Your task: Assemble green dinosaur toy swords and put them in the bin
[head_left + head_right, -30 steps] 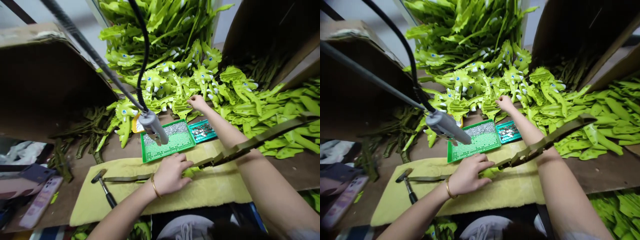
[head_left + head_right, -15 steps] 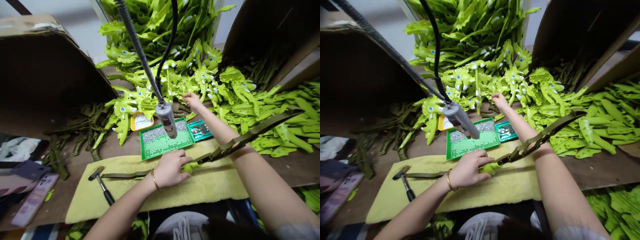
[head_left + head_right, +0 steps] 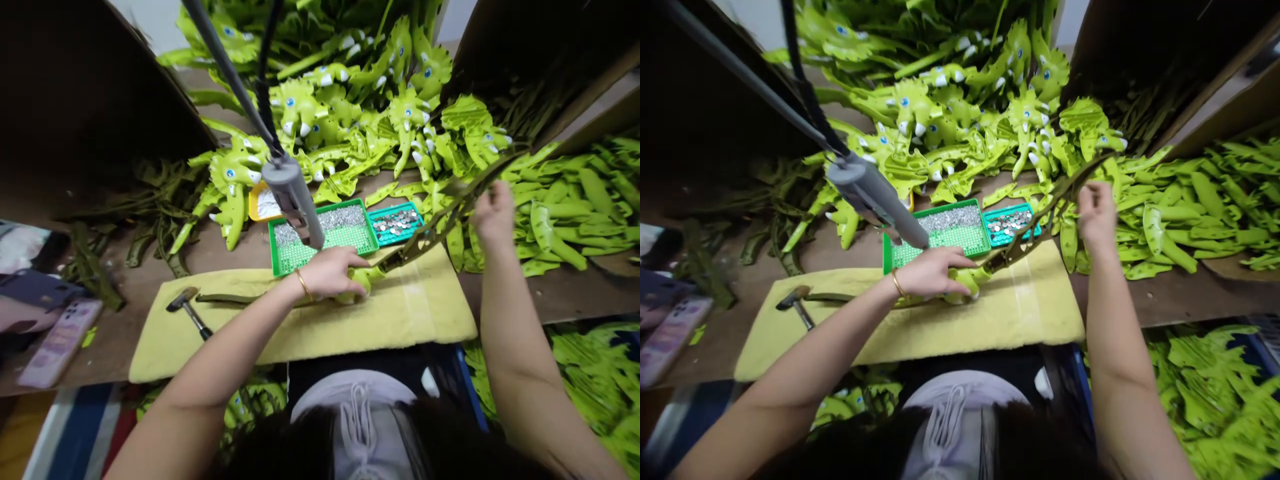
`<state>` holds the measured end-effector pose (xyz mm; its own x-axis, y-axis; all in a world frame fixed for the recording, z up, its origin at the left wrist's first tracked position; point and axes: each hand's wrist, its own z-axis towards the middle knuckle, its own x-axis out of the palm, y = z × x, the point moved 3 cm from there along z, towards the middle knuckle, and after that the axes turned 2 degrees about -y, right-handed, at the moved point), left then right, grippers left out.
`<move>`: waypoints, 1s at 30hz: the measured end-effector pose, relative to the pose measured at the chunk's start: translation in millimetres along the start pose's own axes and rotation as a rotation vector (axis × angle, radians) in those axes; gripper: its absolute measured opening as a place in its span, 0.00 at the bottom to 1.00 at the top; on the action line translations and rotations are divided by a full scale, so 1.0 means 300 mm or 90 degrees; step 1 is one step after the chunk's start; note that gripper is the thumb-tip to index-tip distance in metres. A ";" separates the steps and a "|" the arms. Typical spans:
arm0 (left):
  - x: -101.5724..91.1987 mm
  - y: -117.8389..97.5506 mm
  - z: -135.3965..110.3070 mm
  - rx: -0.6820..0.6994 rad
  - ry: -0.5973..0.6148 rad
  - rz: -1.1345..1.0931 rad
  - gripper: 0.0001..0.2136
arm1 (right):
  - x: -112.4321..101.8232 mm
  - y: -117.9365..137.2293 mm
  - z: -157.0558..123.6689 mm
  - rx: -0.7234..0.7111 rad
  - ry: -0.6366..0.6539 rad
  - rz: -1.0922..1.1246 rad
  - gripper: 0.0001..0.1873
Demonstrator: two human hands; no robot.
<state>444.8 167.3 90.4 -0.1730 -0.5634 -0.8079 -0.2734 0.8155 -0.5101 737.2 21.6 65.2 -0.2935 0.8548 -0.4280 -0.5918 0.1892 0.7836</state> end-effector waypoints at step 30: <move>0.019 -0.061 -0.017 -0.050 -0.107 0.009 0.27 | 0.166 0.269 -0.517 0.081 0.155 0.043 0.46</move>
<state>443.9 148.5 96.6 -0.0190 -0.5160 -0.8564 -0.3455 0.8072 -0.4787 558.3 4.6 37.2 -0.5105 0.7290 -0.4560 -0.4703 0.2073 0.8578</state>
